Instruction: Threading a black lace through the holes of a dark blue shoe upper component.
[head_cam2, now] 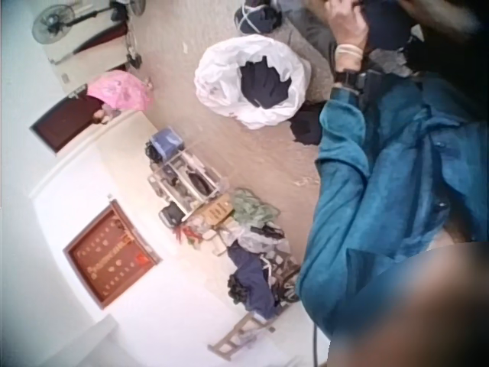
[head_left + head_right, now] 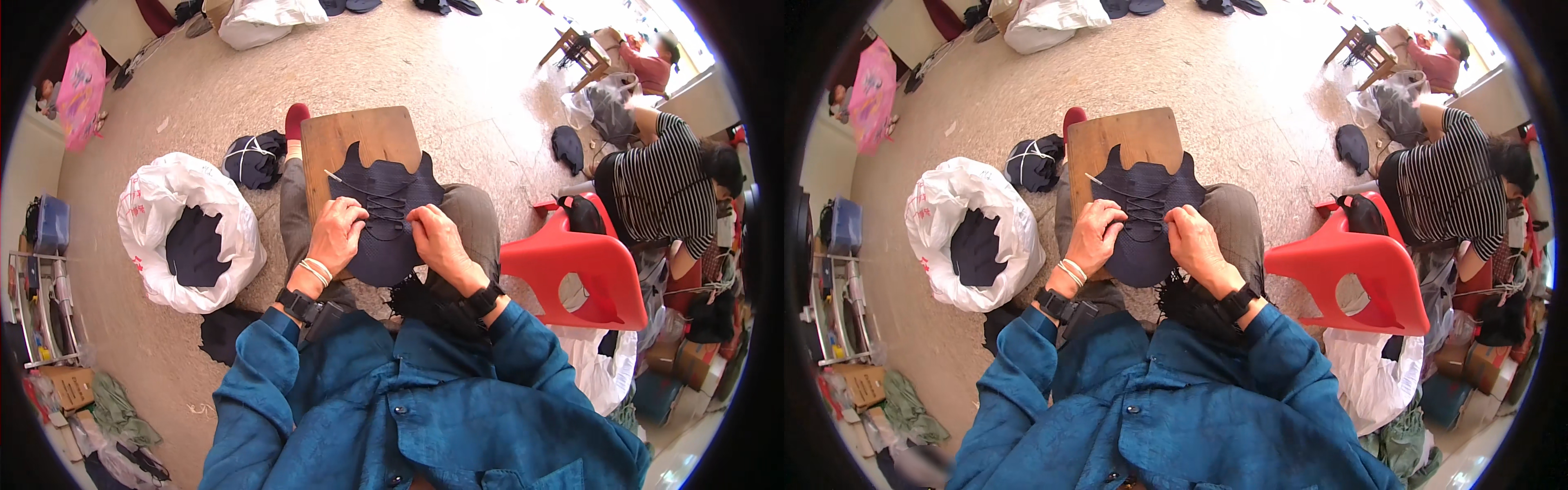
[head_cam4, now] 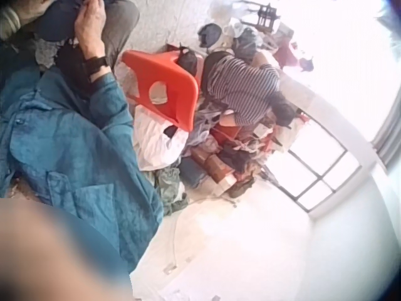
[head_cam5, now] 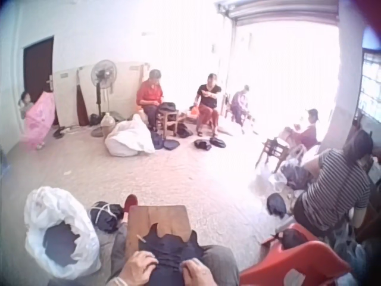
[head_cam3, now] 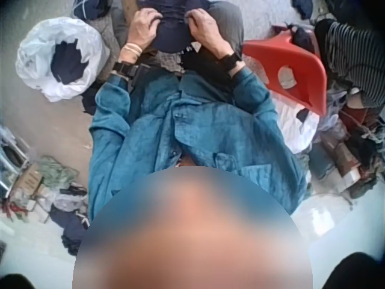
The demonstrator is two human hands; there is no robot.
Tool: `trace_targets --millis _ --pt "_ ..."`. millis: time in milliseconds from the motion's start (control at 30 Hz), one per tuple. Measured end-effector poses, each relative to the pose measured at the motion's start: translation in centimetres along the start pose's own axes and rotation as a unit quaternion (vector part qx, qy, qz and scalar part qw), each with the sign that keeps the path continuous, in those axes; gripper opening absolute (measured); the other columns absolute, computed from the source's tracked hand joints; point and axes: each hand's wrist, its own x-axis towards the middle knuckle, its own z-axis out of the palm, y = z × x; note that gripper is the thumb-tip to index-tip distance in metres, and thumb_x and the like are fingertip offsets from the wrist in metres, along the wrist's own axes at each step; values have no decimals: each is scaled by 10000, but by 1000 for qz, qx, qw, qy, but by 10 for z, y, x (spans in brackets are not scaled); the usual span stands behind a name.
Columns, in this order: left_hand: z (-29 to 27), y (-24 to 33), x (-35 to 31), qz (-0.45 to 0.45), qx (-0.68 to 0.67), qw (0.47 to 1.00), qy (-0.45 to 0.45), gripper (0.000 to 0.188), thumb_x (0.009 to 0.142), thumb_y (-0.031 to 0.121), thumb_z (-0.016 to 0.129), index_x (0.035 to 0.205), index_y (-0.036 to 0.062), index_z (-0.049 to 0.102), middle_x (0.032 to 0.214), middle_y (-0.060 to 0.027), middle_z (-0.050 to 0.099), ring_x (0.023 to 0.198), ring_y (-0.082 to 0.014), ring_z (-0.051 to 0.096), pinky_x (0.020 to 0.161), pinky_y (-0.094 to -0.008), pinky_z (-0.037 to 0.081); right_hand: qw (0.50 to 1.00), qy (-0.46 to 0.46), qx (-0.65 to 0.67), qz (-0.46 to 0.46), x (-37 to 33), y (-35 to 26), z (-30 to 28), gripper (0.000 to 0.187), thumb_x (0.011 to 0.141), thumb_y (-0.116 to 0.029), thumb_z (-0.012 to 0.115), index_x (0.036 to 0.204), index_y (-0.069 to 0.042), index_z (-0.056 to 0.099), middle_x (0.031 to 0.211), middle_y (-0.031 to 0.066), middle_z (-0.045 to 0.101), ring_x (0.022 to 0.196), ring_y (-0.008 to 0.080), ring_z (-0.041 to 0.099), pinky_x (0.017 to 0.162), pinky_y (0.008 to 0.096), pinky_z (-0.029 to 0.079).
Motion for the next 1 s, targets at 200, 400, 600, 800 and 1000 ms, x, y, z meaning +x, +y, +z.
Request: trace_targets --millis 200,400,600,800,1000 --pt "8 8 8 -2 14 999 37 85 796 34 718 875 60 696 959 -67 636 937 -281 587 835 -375 475 997 -44 -46 37 3 10 11 92 905 -101 598 877 -16 613 879 191 622 852 398 629 760 475 516" --pt "18 16 27 111 131 984 -54 141 720 139 779 841 135 706 908 -14 574 957 -227 544 903 -391 397 998 -25 -31 44 4 13 15 89 899 -93 583 898 -19 632 887 188 633 859 394 635 770 478 517" --pt "19 10 41 110 148 975 -120 121 742 179 781 827 140 704 909 -19 587 967 -236 545 917 -410 372 998 -31 -29 49 3 15 14 93 900 -89 571 914 -23 635 900 190 623 881 394 630 775 477 515" --pt "12 5 57 134 212 949 -192 120 777 215 751 806 143 660 897 -37 575 990 -240 546 908 -418 362 993 -92 -12 73 3 5 7 141 861 -129 648 943 -29 591 883 154 587 863 357 618 768 450 507" --pt "-19 -15 48 93 149 977 -121 149 758 177 750 767 110 618 833 -35 566 898 -259 569 822 -403 417 994 -83 -8 67 3 5 2 168 845 -124 658 961 -35 576 879 142 571 862 344 612 769 444 503"
